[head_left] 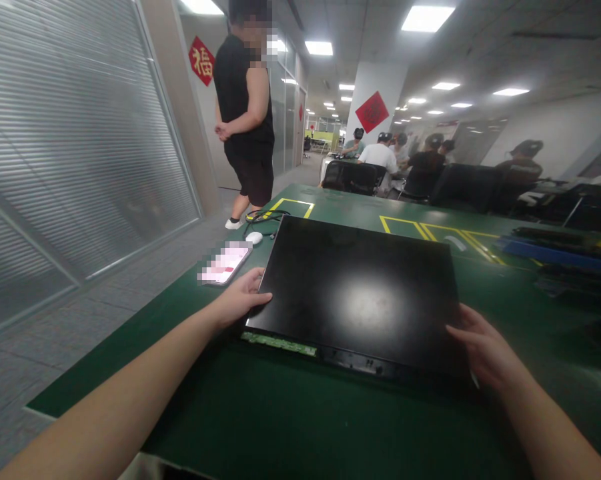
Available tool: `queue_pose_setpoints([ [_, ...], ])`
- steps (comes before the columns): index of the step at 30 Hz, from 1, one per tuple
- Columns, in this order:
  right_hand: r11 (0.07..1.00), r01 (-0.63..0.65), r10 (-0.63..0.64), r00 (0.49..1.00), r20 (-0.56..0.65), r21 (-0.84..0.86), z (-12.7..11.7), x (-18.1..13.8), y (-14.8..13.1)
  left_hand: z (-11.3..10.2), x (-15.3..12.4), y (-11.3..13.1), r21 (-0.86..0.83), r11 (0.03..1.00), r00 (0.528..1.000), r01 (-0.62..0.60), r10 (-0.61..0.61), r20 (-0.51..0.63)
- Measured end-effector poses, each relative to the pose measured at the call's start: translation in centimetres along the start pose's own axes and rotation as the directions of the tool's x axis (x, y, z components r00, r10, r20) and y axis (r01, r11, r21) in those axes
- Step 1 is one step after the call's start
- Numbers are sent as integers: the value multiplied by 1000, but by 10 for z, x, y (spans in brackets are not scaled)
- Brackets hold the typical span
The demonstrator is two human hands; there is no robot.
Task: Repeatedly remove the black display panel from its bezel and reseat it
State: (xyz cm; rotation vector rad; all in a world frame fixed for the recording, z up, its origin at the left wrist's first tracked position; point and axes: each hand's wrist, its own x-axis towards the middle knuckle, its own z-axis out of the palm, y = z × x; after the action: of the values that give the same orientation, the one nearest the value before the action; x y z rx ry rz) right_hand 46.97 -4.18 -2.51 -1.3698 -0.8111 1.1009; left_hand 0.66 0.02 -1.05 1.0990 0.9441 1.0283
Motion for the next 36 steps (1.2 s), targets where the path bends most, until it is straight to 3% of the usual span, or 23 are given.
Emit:
queue_pose_setpoints([
  [36, 999, 30, -30, 1000, 8, -25, -7, 7, 9, -1, 0, -1, 38, 999, 1000, 6, -6, 4],
])
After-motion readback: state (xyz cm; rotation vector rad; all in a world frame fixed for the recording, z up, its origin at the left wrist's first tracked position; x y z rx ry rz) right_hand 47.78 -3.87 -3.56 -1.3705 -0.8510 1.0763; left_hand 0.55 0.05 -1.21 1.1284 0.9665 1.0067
